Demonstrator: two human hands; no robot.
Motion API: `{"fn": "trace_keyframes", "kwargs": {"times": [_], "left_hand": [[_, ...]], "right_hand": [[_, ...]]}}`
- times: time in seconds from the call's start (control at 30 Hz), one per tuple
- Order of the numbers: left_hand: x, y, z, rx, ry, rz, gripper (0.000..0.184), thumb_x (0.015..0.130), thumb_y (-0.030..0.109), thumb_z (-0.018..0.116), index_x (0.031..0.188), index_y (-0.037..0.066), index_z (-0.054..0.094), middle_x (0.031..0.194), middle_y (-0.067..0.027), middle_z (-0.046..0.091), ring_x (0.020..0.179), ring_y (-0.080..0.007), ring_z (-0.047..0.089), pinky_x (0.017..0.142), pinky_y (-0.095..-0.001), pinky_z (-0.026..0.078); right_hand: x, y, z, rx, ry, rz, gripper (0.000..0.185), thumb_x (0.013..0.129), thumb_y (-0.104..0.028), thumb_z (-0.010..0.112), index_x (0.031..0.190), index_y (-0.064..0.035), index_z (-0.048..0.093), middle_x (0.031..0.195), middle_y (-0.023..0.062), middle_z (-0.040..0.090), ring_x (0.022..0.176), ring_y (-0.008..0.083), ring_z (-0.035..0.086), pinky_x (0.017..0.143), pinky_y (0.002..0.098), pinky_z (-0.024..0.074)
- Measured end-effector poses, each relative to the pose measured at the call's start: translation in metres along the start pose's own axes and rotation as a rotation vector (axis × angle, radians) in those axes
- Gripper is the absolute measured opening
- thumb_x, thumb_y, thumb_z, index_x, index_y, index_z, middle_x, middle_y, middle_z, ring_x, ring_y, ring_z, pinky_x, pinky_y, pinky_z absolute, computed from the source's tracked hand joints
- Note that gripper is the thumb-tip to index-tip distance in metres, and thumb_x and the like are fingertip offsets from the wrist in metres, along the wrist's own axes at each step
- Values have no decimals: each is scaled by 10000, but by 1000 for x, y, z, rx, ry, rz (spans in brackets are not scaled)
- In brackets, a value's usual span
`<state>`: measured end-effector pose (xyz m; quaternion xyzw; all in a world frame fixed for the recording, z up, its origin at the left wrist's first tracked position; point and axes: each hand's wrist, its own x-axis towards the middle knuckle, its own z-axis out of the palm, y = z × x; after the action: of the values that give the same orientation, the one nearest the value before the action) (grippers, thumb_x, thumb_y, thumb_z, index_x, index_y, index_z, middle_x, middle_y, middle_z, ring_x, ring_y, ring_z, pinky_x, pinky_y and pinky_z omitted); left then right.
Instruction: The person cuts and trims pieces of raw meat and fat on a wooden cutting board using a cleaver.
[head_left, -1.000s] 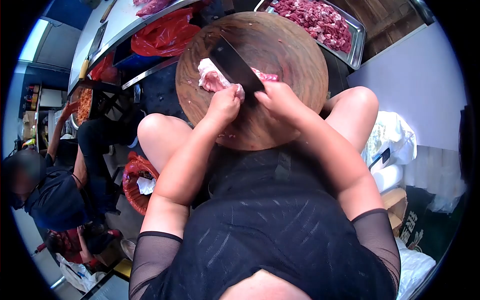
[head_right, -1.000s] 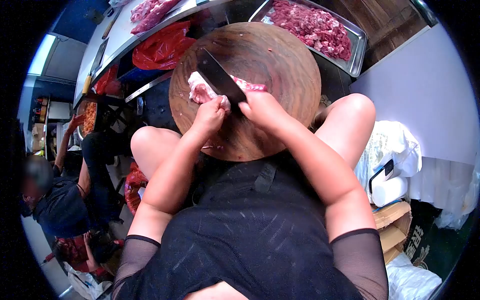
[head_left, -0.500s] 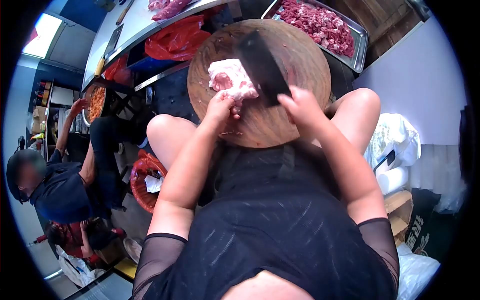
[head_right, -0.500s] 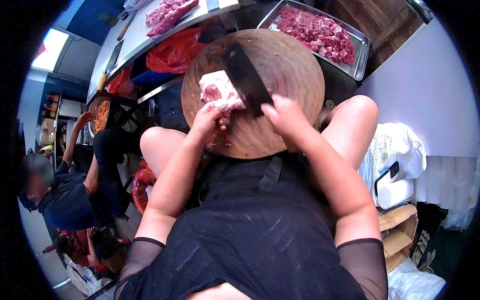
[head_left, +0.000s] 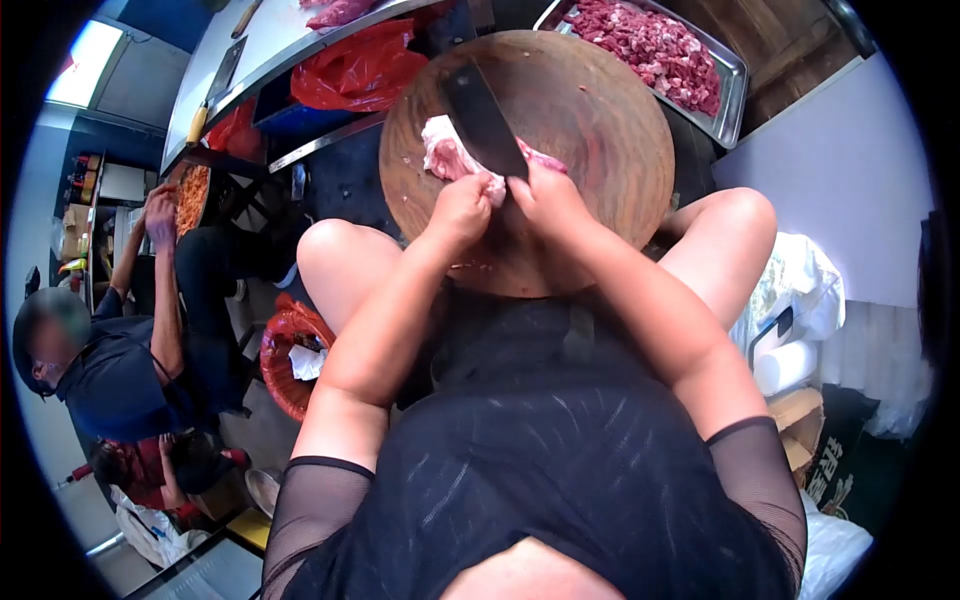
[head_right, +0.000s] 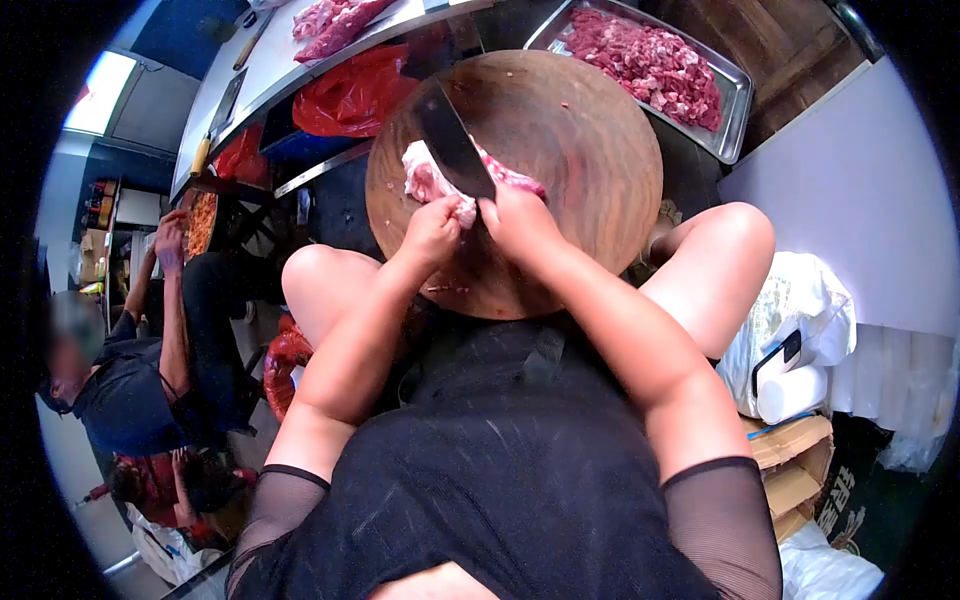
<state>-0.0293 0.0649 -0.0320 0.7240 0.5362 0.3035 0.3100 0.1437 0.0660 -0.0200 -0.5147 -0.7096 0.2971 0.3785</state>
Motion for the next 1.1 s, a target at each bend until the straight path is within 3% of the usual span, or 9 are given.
{"fn": "trace_keyframes", "kwargs": {"times": [0.1, 0.2, 0.3, 0.47, 0.57, 0.67, 0.87, 1.03, 1.1], "left_hand": [[1, 0, 2, 28, 36, 13, 184, 866, 35, 465, 950, 24, 628, 793, -115, 653, 726, -191, 617, 671, -318, 494], [-3, 13, -11, -596, 30, -381, 147, 927, 75, 451, 999, 50, 577, 791, -31, 596, 533, -89, 504, 463, -242, 457], [-12, 19, -30, -873, 46, -562, 149, 923, 37, 444, 1033, 41, 544, 882, -55, 605, 600, -102, 517, 536, -258, 506], [-15, 27, -29, -925, 21, -605, 180, 902, -2, 449, 1052, 44, 538, 881, -60, 602, 628, -114, 522, 571, -267, 514], [-15, 17, -25, -900, 20, -603, 191, 885, -21, 494, 1059, 43, 539, 883, -40, 605, 651, -117, 537, 618, -269, 521], [-15, 3, -20, -763, 49, -457, 185, 877, -18, 546, 1056, 30, 537, 932, -50, 624, 722, -121, 583, 672, -268, 527], [5, -2, -7, -850, 319, -227, 141, 900, -9, 539, 1033, 28, 511, 1006, -100, 634, 847, -169, 643, 751, -294, 555], [19, 15, -16, -1071, 450, -317, 191, 891, -55, 400, 1037, 31, 488, 1021, -127, 621, 834, -203, 646, 710, -321, 578], [23, 13, -17, -1174, 527, -486, 293, 835, -109, 372, 1032, 54, 516, 1017, -111, 622, 799, -188, 634, 610, -277, 555]], "right_hand": [[40, -4, 13, 14, 112, 46, 325, 866, -254, 581, 1015, 34, 608, 954, 291, 632, 923, 449, 610, 812, 493, 496], [70, 11, -18, -120, 10, 191, 384, 864, -324, 579, 1014, 29, 614, 1000, 281, 638, 960, 442, 609, 851, 492, 487], [65, 9, -62, 171, -38, 380, 312, 882, -278, 560, 953, 22, 608, 698, 176, 660, 596, 277, 663, 590, 398, 532], [-9, -6, -93, 277, -75, 356, 244, 905, -230, 558, 902, 12, 587, 584, 79, 589, 456, 163, 576, 458, 322, 467], [-51, -13, -92, 225, -159, 446, 254, 874, -228, 610, 890, 24, 589, 706, 194, 624, 659, 308, 645, 625, 421, 487], [-61, -27, -90, -43, -133, 234, 243, 883, -222, 593, 904, 21, 592, 842, 259, 628, 839, 447, 591, 713, 473, 478], [-41, -21, -75, -139, -197, 202, 226, 876, -209, 583, 911, 14, 592, 847, 268, 627, 841, 437, 602, 736, 483, 477], [-36, -34, -80, -144, -227, 222, 213, 884, -195, 576, 903, 17, 588, 836, 265, 628, 832, 438, 604, 727, 482, 478], [-37, -34, -80, -165, -221, 190, 211, 886, -191, 575, 904, 19, 587, 833, 265, 628, 827, 438, 604, 719, 481, 478]]}}
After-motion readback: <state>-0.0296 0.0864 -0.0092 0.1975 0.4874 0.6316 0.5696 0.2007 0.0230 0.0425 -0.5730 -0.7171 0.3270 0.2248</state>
